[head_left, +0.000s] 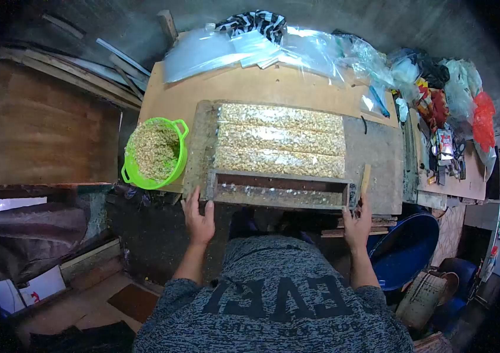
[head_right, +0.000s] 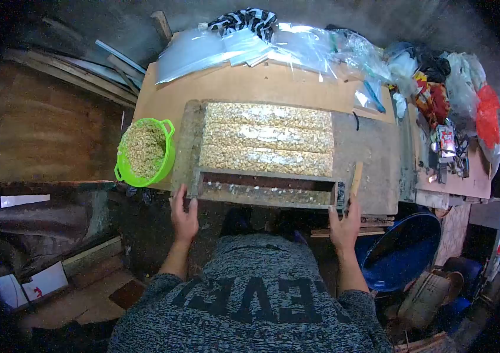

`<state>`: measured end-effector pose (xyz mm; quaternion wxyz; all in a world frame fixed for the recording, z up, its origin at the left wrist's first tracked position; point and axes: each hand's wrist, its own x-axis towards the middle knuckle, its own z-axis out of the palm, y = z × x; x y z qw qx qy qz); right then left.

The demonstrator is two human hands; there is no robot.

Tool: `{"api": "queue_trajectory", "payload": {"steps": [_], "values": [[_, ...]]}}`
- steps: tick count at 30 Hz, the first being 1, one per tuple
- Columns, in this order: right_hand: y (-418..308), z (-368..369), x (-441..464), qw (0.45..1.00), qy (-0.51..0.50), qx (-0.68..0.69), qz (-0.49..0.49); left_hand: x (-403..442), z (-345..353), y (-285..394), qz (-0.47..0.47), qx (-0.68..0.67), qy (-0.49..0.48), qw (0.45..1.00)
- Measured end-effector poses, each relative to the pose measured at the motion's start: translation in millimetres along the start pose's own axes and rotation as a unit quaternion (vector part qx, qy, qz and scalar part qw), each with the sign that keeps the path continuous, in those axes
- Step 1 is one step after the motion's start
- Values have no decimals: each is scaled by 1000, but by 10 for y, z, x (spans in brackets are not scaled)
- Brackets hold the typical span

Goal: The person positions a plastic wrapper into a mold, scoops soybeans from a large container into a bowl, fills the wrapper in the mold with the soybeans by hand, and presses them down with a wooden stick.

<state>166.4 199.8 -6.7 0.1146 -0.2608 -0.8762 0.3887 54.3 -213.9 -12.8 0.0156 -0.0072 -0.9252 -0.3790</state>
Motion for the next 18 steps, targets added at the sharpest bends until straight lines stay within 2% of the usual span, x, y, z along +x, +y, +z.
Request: {"api": "queue_trajectory", "payload": {"steps": [2, 7, 9, 13, 18], "values": [[-27, -66, 86, 999, 36, 17, 23, -50, -60, 26, -14, 2, 24, 1000], [-86, -223, 557, 997, 77, -8, -16, -167, -192, 12, -14, 8, 41, 999], [-216, -221, 781, 997, 81, 1, 16, -198, -243, -14, -11, -15, 37, 999], [-618, 2, 1308, 996, 53, -14, -68, -264, -344, -86, -53, -17, 31, 998], [-1351, 715, 1995, 981, -19, -2, -195, -328, -459, -184, -99, -48, -3, 994]]}}
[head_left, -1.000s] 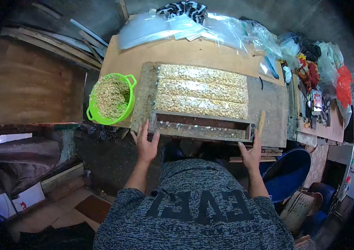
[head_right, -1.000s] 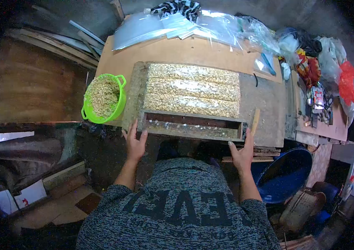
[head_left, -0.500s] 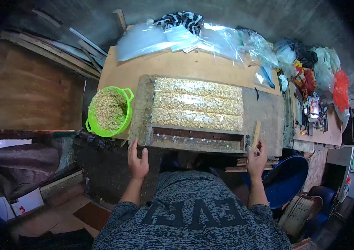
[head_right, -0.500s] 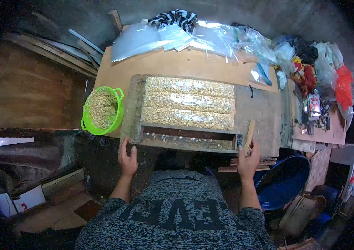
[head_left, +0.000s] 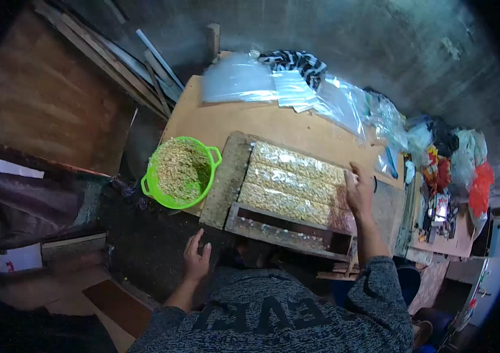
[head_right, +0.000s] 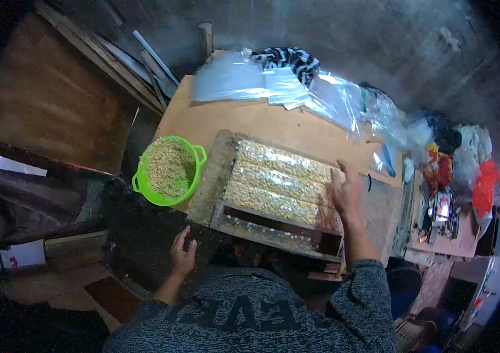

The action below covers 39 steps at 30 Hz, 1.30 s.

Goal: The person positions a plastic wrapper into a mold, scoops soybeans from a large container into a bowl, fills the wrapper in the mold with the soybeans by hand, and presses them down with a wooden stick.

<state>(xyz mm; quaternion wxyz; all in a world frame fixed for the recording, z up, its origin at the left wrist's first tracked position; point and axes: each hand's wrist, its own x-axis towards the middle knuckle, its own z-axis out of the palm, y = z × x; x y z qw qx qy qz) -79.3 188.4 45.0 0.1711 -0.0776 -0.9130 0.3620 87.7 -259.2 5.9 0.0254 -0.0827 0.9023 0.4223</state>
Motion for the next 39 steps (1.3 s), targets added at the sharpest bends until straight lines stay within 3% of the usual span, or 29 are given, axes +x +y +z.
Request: {"api": "queue_trajectory", "payload": {"steps": [4, 9, 12, 15, 17, 19, 21, 25, 29, 35, 39], "values": [[-229, 858, 679, 994, -52, -2, -92, -53, -114, -120, -7, 2, -5, 1000], [-587, 1893, 1428, 980, -128, -47, -147, -123, -281, -255, -84, -16, -35, 996], [-746, 2383, 1714, 973, -100, -73, -195, -165, -381, -329, -162, -21, -42, 986], [-976, 2741, 1961, 971, -131, -116, -164, -239, -424, -507, -205, -18, -41, 978], [-869, 3060, 2126, 957, -119, -129, -230, -278, -471, -558, -230, -23, -45, 972], [-952, 3135, 2168, 954, -121, -132, -238, -277, -498, -619, -251, -31, -49, 966], [-970, 3172, 2239, 942, -205, -165, -208, -287, -509, -695, -257, -36, -53, 964], [-986, 3208, 2215, 932, -177, -225, -223, -238, -510, -789, -259, -39, -59, 963], [-1133, 3136, 2232, 967, -121, -129, -185, -164, -516, -867, -261, -48, -56, 963], [-1593, 2864, 2406, 957, -172, -165, -167, -16, -500, -1035, -223, -73, -46, 971], [-1776, 2751, 2469, 939, -167, -207, -217, 54, -515, -1115, -206, -75, -55, 974]]}}
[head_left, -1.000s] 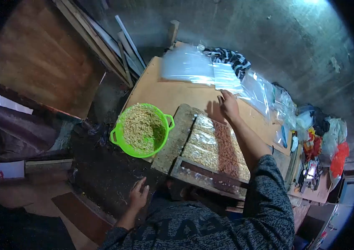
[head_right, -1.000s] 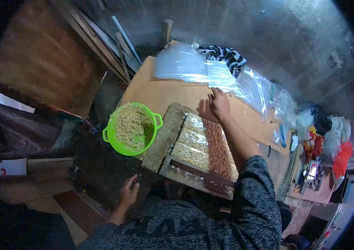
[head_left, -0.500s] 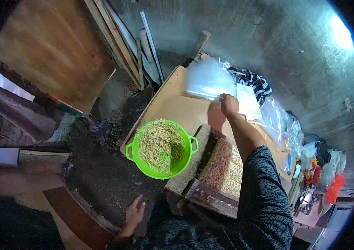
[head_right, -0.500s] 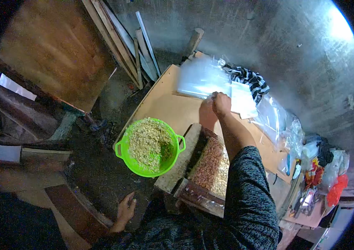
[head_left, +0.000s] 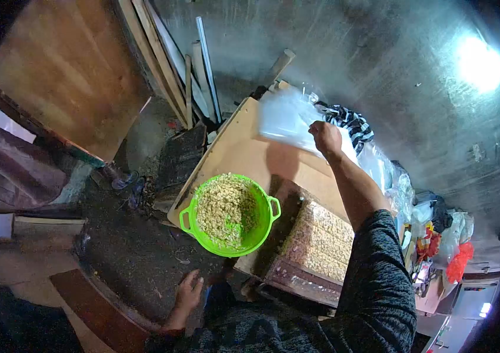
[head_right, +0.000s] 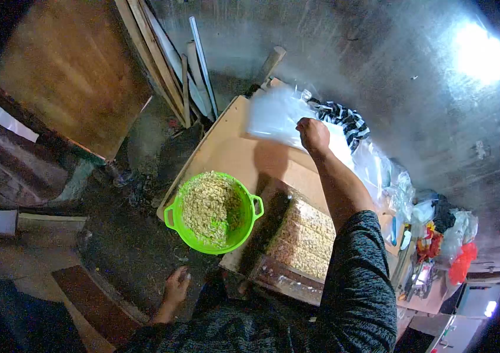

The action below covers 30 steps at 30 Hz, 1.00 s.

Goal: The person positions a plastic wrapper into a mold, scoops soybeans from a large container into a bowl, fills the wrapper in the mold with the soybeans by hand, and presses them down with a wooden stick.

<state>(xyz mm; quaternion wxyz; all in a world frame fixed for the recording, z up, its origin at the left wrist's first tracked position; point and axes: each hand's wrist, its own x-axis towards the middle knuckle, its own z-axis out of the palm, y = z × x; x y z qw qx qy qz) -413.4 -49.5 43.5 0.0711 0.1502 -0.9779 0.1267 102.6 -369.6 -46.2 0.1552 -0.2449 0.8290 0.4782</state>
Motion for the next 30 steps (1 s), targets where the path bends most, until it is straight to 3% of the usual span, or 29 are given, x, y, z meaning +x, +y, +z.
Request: {"api": "queue_trajectory", "payload": {"steps": [6, 7, 9, 12, 14, 16, 18, 21, 22, 25, 30], "values": [[-93, -260, 139, 1000, 12, 20, 12, 74, -30, -107, 18, 12, 7, 1000], [-99, -308, 189, 996, 75, 29, 25, 86, -21, -165, 21, 11, 6, 1000], [-105, -470, 206, 994, 83, 50, 42, 115, 43, -293, -16, -23, 3, 1000], [-214, -813, 232, 986, 120, 30, 110, 104, -94, 11, 6, -18, -23, 1000], [-212, -967, 185, 977, 123, 131, 120, 101, -61, -43, 11, -10, -34, 999], [-192, -1142, 161, 964, 185, 142, 125, 110, -36, -14, 21, -1, -44, 999], [-143, -1289, 63, 977, 145, 117, 108, 75, -10, 31, 20, -40, -70, 997], [-85, -1442, -72, 914, 211, 313, 146, 17, 38, 94, 81, -55, -109, 989], [-76, -1500, -162, 912, 215, 317, 148, -22, 29, 154, 83, -49, -108, 989], [-1, -1678, -546, 835, 203, 491, 143, -132, 50, 451, 116, -86, -178, 973], [80, -1970, -1446, 773, 231, 580, 111, -296, 111, 1275, 170, -112, -233, 951]]}}
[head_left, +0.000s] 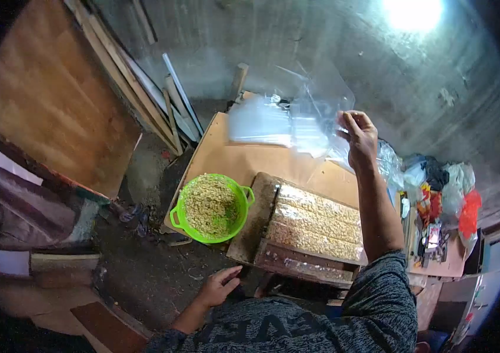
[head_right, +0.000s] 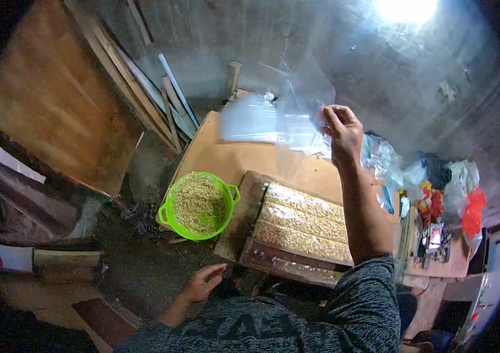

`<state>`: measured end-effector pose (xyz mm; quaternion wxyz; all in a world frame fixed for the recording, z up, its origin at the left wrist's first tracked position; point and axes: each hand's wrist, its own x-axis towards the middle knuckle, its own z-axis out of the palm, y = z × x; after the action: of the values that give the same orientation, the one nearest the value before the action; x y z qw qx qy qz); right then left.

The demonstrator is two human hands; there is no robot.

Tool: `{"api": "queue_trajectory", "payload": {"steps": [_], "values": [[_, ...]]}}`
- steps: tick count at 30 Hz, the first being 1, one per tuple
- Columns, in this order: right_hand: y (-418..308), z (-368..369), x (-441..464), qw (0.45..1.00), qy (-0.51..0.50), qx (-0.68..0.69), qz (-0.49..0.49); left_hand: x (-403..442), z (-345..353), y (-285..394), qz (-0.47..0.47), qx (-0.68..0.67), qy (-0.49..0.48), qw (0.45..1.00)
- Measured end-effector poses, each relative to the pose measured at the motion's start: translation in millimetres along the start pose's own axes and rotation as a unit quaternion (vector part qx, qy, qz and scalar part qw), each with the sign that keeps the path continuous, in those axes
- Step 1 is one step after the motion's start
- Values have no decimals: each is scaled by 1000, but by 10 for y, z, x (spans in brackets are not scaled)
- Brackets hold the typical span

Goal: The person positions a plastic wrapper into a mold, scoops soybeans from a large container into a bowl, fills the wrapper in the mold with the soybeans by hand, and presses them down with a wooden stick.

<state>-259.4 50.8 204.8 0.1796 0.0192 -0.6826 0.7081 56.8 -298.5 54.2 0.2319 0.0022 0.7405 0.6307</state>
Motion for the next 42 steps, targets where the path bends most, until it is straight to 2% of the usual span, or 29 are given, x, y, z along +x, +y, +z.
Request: {"api": "queue_trajectory", "payload": {"steps": [2, 4, 5, 7, 8, 9, 10, 11, 12, 13, 16, 17, 18, 19, 20, 21, 25, 26, 28, 30, 32, 36, 38, 42], "values": [[-136, -220, -331, 991, -2, 130, 40, 171, 98, 269, 26, 32, -21, 999], [-270, -472, -704, 980, -19, 191, 56, 401, 234, 370, 90, 28, -50, 994], [-332, -585, -906, 972, -31, 227, 49, 544, 344, 382, 92, 34, -56, 994], [-372, -788, -1308, 950, -46, 306, 37, 836, 595, 486, 171, -122, -63, 976], [-371, -879, -1519, 936, -48, 347, 34, 938, 712, 608, 170, -117, -72, 976], [-463, -957, -1740, 924, -60, 370, 80, 1014, 835, 820, 113, -215, -91, 966], [-492, -1004, -1942, 922, -32, 371, 104, 1062, 971, 951, 51, -309, -107, 944], [-480, -1067, -2121, 915, -36, 383, 120, 1126, 1116, 956, 46, -306, -113, 944], [-455, -1123, -2259, 908, -42, 395, 134, 1212, 1243, 956, -19, -457, -210, 864], [-430, -1172, -2390, 907, -34, 398, 133, 1246, 1330, 950, -87, -588, -295, 748], [-336, -1346, -2708, 906, 17, 380, 183, 1210, 1511, 1000, -82, -528, -319, 783], [-297, -1424, -2789, 926, 39, 324, 190, 1209, 1559, 950, -97, -518, -262, 809], [-298, -1480, -2837, 941, 59, 267, 197, 1206, 1580, 953, -103, -514, -267, 809], [-374, -1510, -2884, 945, 91, 235, 209, 1199, 1578, 957, -96, -490, -212, 840], [-381, -1550, -2911, 944, 97, 236, 208, 1200, 1577, 965, -88, -462, -156, 868], [-382, -1581, -2932, 947, 113, 224, 203, 1218, 1577, 970, -91, -459, -159, 870], [-320, -1691, -2947, 955, 142, 191, 176, 1354, 1603, 1151, -18, -345, -12, 938], [-320, -1701, -2943, 959, 148, 176, 166, 1379, 1582, 1193, -18, -344, -13, 939], [-385, -1674, -2918, 957, 164, 176, 163, 1435, 1502, 1266, 53, -269, -10, 962], [-414, -1640, -2892, 955, 177, 175, 161, 1501, 1470, 1304, 64, -253, 11, 965], [-421, -1623, -2882, 959, 206, 144, 128, 1547, 1394, 1312, 115, -208, 39, 971], [-395, -1648, -2870, 970, 195, 108, 91, 1648, 1239, 1370, 117, -220, 59, 967], [-380, -1645, -2847, 968, 203, 111, 94, 1720, 1149, 1415, 113, -238, 31, 964], [-432, -1702, -2819, 959, 240, 120, 86, 1898, 969, 1573, 123, -264, 62, 955]]}}
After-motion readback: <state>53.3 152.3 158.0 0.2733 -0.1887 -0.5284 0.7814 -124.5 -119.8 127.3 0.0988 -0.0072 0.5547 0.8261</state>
